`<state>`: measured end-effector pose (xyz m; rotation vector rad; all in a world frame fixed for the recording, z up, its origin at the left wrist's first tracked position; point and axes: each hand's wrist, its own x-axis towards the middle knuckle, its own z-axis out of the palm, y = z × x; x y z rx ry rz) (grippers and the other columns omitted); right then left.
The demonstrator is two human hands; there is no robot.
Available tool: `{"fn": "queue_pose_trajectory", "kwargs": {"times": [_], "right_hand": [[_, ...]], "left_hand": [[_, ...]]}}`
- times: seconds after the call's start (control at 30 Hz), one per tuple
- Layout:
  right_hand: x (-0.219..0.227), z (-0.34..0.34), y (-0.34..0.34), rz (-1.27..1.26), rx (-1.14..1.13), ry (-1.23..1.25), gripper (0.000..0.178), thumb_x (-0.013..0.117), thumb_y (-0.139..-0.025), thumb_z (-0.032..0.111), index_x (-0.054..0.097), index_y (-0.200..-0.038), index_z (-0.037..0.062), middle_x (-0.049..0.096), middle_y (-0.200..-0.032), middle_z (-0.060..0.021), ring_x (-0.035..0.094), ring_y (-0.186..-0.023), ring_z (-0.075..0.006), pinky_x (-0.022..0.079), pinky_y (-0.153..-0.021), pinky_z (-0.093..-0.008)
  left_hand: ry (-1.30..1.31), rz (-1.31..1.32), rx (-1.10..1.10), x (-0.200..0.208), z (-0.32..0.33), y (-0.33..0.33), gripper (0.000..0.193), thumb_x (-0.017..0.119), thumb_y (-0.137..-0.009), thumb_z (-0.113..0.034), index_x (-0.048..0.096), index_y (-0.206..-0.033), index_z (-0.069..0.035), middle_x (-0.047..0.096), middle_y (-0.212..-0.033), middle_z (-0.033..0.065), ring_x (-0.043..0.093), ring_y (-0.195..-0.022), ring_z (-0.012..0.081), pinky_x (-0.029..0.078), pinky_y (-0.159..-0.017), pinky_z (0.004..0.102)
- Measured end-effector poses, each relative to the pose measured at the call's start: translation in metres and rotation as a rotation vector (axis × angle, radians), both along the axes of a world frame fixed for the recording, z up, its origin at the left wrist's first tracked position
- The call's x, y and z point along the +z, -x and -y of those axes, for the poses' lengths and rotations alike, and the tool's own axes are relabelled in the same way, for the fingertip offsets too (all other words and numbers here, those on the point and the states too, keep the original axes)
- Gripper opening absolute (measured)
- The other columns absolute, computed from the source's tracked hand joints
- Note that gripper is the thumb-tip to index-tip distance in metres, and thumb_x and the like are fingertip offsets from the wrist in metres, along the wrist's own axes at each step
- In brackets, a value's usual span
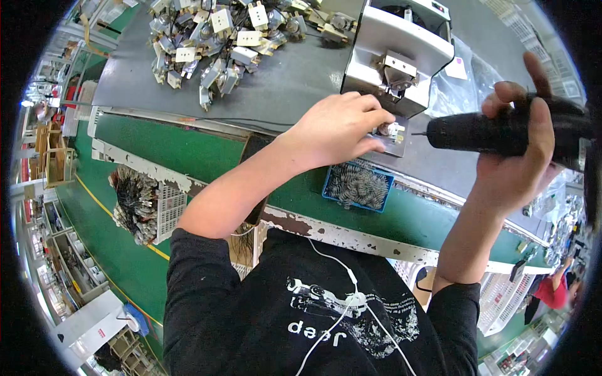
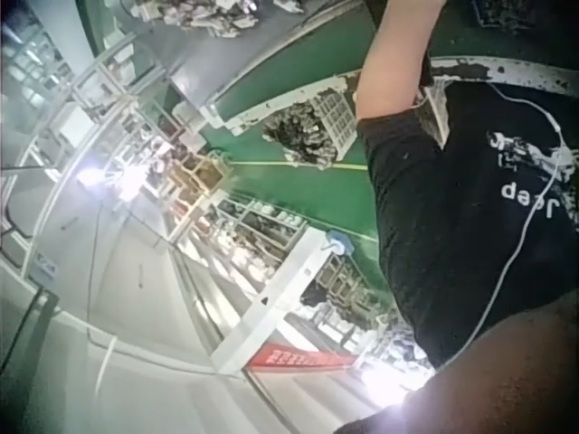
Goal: Assembling small electronic components onto a metal base using an electric screwdriver.
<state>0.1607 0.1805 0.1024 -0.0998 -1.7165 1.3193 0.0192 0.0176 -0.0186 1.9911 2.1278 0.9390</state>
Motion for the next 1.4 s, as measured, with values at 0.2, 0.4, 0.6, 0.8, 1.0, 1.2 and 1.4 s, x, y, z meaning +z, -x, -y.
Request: {"fn": "queue_pose_trajectory", "kwargs": {"times": [0.2,0.4,0.6,0.8,1.0,1.2,1.4], "right_hand": [[-0.026,0.021,0.033,-0.101,0.138,0.058,0.024,0.061,-0.093,0.005,0.055,-0.107,-0.0128,0.067,-0.087,-0.0205,0.062,-0.062,-0.0187,0.051,-0.057,-0.0289],[-0.04,0.034,0.046,-0.106,0.154,0.11,0.067,0.061,-0.092,-0.003,0.025,-0.148,0.0004,0.066,-0.102,-0.0229,0.063,-0.062,-0.018,0.053,-0.057,-0.0305],[-0.037,0.034,0.046,0.045,0.16,0.061,0.09,0.059,-0.091,-0.006,0.002,-0.159,0.0123,0.065,-0.103,-0.0223,0.061,-0.063,-0.0171,0.053,-0.058,-0.0307],[-0.04,0.014,0.049,0.11,0.503,0.026,0.095,0.06,-0.088,-0.003,0.0,-0.16,0.0124,0.062,-0.096,-0.0176,0.058,-0.065,-0.0172,0.051,-0.062,-0.0311],[-0.061,-0.024,0.059,0.176,0.737,0.2,0.098,0.066,-0.087,0.012,0.0,-0.16,0.0142,0.059,-0.093,-0.0153,0.057,-0.065,-0.0176,0.049,-0.06,-0.03],[-0.042,0.002,0.062,-0.021,0.699,0.108,0.1,0.067,-0.089,0.009,-0.004,-0.159,0.0172,0.059,-0.095,-0.016,0.056,-0.062,-0.0169,0.05,-0.057,-0.0309],[-0.039,0.002,0.059,0.132,0.634,0.078,0.099,0.064,-0.089,0.005,-0.005,-0.159,0.014,0.061,-0.094,-0.016,0.055,-0.061,-0.0159,0.049,-0.058,-0.0298]], "left_hand": [[0.186,0.144,-0.06,-0.002,-0.008,0.01,0.031,0.072,-0.088,-0.026,0.07,-0.117,-0.015,0.064,-0.111,0.0053,0.063,-0.106,0.027,0.053,-0.088,0.0399],[0.194,0.206,-0.032,-0.003,-0.004,0.009,0.031,0.071,-0.089,-0.027,0.065,-0.113,-0.01,0.062,-0.116,0.0052,0.064,-0.097,0.0313,0.052,-0.084,0.0419],[0.206,0.189,-0.032,-0.002,-0.006,0.01,0.036,0.07,-0.089,-0.031,0.062,-0.113,-0.005,0.061,-0.12,0.0082,0.062,-0.104,0.0327,0.051,-0.088,0.0433],[0.241,0.167,-0.003,0.004,-0.008,0.009,0.031,0.07,-0.089,-0.031,0.065,-0.107,-0.006,0.062,-0.115,0.0062,0.063,-0.104,0.0307,0.052,-0.088,0.0428],[0.259,0.207,-0.02,0.006,-0.007,0.009,0.03,0.07,-0.088,-0.03,0.065,-0.108,-0.007,0.062,-0.115,0.0057,0.063,-0.106,0.0296,0.052,-0.089,0.0422],[0.241,0.205,-0.031,0.003,-0.006,0.01,0.032,0.069,-0.089,-0.032,0.065,-0.104,-0.005,0.061,-0.115,0.0083,0.062,-0.105,0.0318,0.051,-0.088,0.0431],[0.184,0.217,-0.02,-0.004,-0.006,0.009,0.028,0.07,-0.088,-0.028,0.065,-0.103,-0.005,0.062,-0.114,0.0065,0.063,-0.104,0.0311,0.052,-0.088,0.043]]}}
